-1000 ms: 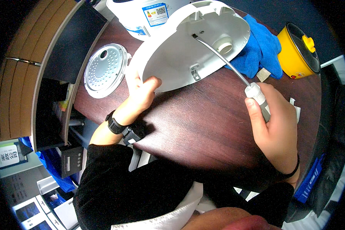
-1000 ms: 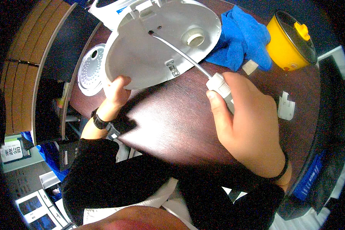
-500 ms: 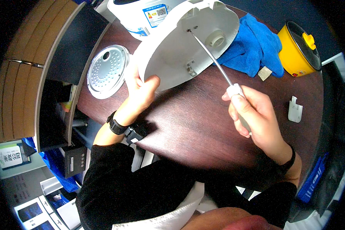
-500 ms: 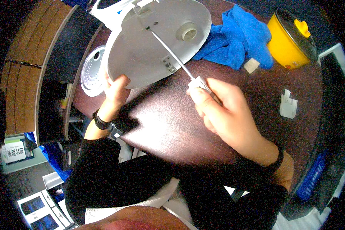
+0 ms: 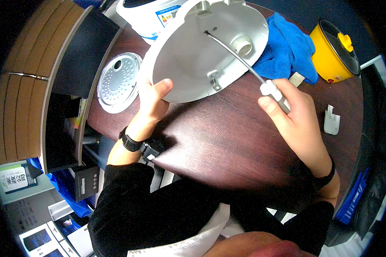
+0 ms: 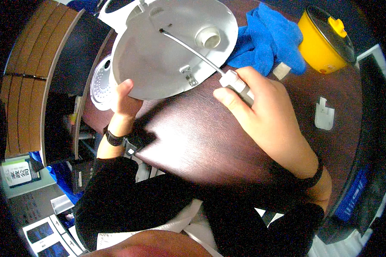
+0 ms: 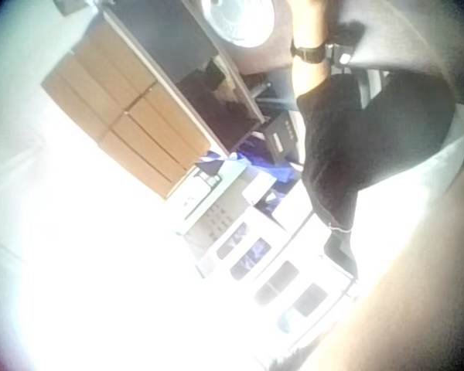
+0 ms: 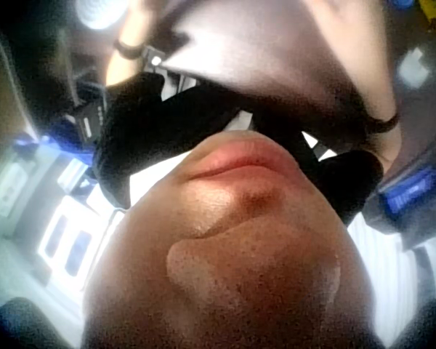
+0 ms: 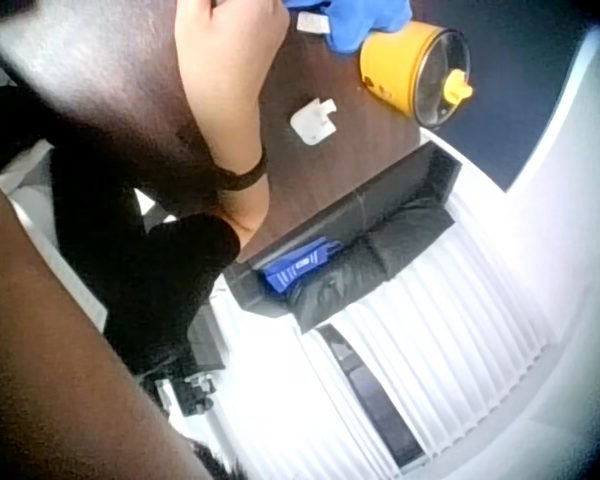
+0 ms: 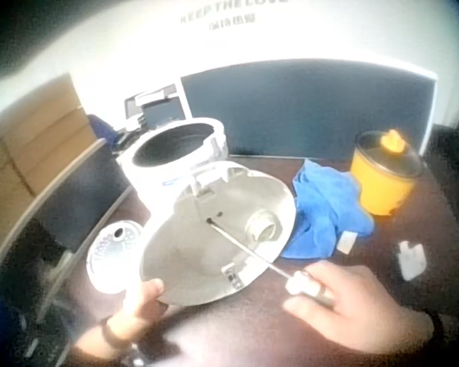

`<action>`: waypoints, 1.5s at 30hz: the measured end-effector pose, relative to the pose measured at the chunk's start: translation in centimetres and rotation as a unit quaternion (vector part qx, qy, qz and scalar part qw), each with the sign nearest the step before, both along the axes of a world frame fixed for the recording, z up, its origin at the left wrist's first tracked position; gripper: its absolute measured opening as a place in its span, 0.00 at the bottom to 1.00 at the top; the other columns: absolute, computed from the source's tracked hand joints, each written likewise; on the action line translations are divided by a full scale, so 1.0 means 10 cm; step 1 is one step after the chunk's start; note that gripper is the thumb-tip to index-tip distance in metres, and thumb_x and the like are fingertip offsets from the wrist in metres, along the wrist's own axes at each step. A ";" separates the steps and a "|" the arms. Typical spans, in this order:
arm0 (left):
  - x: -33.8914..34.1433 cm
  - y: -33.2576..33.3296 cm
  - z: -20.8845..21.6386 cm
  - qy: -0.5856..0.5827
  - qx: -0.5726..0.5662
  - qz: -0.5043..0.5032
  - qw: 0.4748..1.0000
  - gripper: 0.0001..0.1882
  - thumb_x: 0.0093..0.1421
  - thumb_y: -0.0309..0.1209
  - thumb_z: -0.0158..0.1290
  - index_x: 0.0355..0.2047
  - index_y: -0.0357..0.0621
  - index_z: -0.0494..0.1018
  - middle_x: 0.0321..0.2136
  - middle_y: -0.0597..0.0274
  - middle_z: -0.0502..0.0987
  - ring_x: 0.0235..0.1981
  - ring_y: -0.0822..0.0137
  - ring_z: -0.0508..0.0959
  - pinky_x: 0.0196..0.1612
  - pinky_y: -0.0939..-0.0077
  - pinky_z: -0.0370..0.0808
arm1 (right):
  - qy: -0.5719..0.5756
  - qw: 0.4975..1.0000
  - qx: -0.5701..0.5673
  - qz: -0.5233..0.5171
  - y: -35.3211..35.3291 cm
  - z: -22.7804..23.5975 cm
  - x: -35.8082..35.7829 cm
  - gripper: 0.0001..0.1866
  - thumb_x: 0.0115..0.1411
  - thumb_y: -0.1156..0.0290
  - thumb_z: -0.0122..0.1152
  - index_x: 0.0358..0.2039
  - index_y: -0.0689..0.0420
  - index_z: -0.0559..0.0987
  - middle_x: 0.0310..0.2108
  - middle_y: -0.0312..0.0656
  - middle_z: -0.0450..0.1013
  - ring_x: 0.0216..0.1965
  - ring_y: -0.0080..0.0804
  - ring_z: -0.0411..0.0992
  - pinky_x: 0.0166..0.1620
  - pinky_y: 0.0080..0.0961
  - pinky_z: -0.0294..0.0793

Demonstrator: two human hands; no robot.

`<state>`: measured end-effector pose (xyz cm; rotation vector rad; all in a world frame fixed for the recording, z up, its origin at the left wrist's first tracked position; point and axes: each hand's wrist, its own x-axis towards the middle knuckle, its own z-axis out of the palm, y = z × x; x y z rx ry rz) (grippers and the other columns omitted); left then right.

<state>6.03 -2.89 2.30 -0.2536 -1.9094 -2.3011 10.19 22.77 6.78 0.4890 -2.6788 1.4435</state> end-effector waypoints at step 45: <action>0.02 -0.03 0.10 0.064 -0.102 0.017 0.993 0.37 0.34 0.30 0.45 0.50 0.31 0.61 0.37 0.58 0.71 0.38 0.67 0.70 0.43 0.76 0.66 | 0.003 1.000 0.011 -0.026 -0.09 -0.15 -0.03 0.15 0.56 0.60 0.55 0.26 0.60 0.70 0.16 0.50 0.68 0.19 0.49 0.68 0.22 0.36 0.63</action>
